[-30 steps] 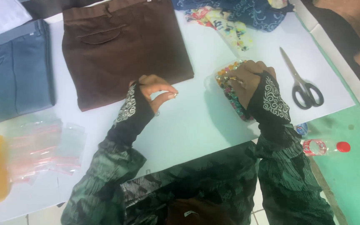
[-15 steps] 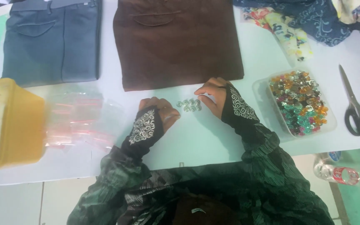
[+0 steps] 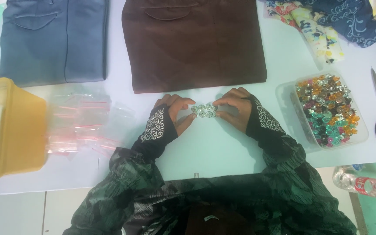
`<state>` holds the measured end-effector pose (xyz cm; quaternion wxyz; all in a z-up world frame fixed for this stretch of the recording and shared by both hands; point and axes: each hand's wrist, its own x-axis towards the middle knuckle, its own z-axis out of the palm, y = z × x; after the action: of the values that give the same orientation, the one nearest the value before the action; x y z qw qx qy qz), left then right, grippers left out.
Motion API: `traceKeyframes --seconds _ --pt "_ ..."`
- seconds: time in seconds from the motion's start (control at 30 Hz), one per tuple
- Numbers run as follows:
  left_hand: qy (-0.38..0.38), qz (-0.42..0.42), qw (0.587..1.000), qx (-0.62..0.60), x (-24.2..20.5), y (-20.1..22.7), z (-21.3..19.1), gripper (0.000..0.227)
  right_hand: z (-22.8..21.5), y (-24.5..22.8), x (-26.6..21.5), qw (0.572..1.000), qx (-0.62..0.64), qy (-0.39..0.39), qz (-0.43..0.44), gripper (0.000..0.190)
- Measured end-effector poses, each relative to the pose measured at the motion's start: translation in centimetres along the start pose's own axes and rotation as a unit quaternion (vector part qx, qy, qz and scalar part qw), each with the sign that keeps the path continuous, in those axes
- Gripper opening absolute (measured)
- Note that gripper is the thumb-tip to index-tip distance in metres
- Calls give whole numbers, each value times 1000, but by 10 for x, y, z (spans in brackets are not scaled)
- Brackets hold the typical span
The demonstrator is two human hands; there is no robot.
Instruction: The person is picking up small metal buttons from a table and placing them into a small, clear plastic resealable bag.
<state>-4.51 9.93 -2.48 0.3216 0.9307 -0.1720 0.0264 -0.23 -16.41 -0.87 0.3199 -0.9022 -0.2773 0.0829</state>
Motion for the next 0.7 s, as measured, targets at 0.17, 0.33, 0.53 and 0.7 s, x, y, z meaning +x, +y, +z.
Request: traceKeyframes --seconds 0.17,0.33,0.53,0.7 --pt "-8 -41 998 43 2 -4 -5 26 -3 6 -4 1000 4 -9 25 29" --pt "-25 -26 997 67 3 2 -8 22 -1 10 -1 1000 11 -21 18 29" --pt "-35 -23 997 65 2 2 -3 21 -1 1 -1 997 10 -35 64 27" --pt "-49 -36 996 66 2 5 -4 22 -2 2 0 997 9 -38 60 28"
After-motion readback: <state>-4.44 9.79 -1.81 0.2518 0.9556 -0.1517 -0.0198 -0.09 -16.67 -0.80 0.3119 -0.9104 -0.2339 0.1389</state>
